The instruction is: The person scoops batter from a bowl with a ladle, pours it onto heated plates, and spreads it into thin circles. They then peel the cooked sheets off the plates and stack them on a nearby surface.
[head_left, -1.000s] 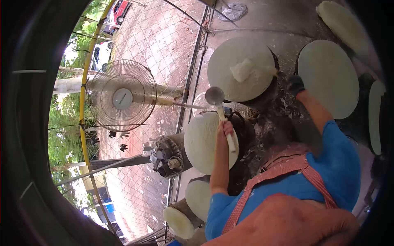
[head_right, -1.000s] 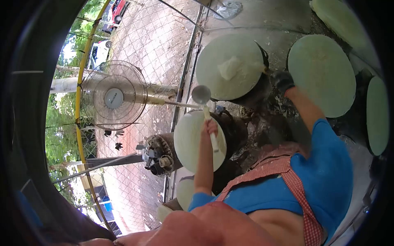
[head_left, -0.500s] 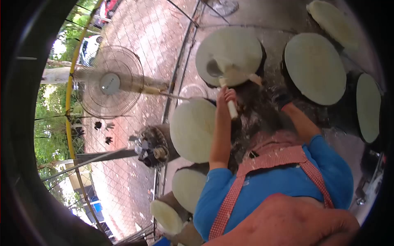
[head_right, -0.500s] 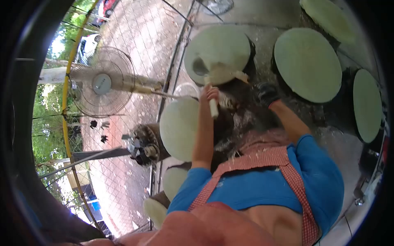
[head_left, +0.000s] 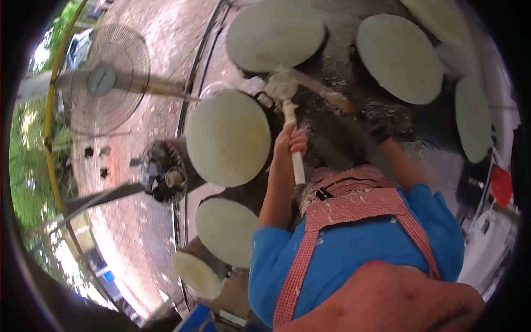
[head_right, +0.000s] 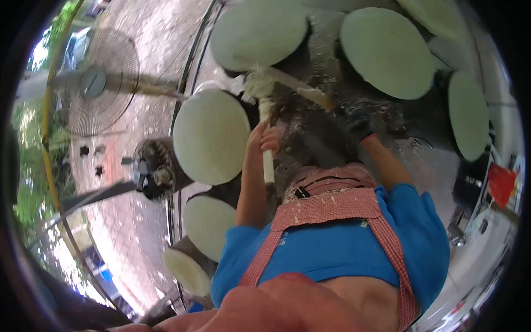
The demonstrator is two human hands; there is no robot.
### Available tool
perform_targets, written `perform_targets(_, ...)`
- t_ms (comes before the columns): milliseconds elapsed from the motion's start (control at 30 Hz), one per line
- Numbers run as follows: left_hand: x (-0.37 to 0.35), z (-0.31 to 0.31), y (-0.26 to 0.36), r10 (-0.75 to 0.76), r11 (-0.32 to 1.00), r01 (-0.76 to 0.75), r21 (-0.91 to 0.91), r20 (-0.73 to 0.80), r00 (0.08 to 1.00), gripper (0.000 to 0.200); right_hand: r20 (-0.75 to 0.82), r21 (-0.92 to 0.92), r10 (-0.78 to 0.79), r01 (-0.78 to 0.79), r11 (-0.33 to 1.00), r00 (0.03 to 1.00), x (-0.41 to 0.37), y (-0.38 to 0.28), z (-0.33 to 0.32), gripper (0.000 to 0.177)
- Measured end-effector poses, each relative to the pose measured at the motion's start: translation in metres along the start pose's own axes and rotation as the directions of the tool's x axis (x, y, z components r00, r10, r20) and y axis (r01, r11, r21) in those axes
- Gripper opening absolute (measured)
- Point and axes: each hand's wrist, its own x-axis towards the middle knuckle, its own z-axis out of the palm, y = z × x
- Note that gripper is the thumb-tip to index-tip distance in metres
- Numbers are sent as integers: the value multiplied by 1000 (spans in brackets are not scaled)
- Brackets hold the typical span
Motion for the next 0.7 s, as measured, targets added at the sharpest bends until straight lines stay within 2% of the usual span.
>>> perform_targets(67, 10, -42, 9, -218, 941, 132, 311, 261, 940, 18, 3, 48, 72, -72, 996, 997, -27, 11, -13, 22)
perform_targets(100, 5, -46, -15, 22, 871, -71, 485, 104, 994, 19, -2, 70, 124, -124, 990, 992, -44, 24, -19, 22)
perform_targets(133, -3, -49, -42, 299, 709, -236, 665, 20, 954, 20, -4, 106, 182, -181, 978, 983, -59, 37, -22, 23)
perform_targets(200, -13, -45, -82, 393, 665, -254, 703, -40, 919, 22, -11, 201, 331, -322, 925, 944, -92, 73, -18, 23)
perform_targets(233, -12, -57, -84, 369, 659, -235, 715, -35, 929, 22, -11, 255, 421, -405, 878, 907, -112, 96, -16, 24)
perform_targets(267, -8, -72, -87, 220, 866, -130, 484, -135, 966, 23, -6, 309, 519, -492, 814, 855, -137, 123, -19, 24)
perform_targets(300, 7, -88, -94, 56, 981, -19, 193, -186, 981, 24, -8, 335, 604, -567, 753, 797, -163, 161, -24, 24)
perform_targets(333, 19, -96, -108, 60, 979, -22, 201, -188, 980, 24, -18, 344, 687, -640, 687, 727, -190, 195, -29, 25)
perform_targets(367, 38, -112, -141, -15, 998, 28, 57, -218, 976, 25, -20, 314, 760, -717, 622, 650, -227, 237, -44, 25)
perform_targets(400, 48, -117, -159, -100, 992, 80, -94, -234, 967, 27, -25, 202, 803, -783, 588, 596, -249, 261, -61, 25)
perform_targets(467, 57, -114, -192, -143, 977, 96, -191, -254, 957, 30, -23, -196, 860, -845, 497, 510, -263, 265, -119, 33)
perform_targets(500, 60, -122, -205, -174, 963, 149, -225, -97, 980, 26, -22, -194, 862, -848, 494, 507, -267, 268, -139, 33)
perform_targets(567, 68, -127, -213, -188, 967, 169, -188, -91, 978, 26, 18, -112, 895, -888, 445, 446, -270, 260, -162, 36)
perform_targets(600, 68, -129, -215, -201, 971, 187, -149, -87, 976, 26, 23, -108, 895, -889, 446, 446, -280, 261, -162, 36)
perform_targets(667, 69, -126, -217, -198, 974, 183, -132, -117, 973, 26, -31, -168, 774, -766, 620, 633, -299, 258, -156, 35)
perform_targets(700, 68, -120, -217, -202, 975, 186, -119, -142, 969, 26, -23, -157, 779, -772, 616, 627, -306, 255, -156, 35)
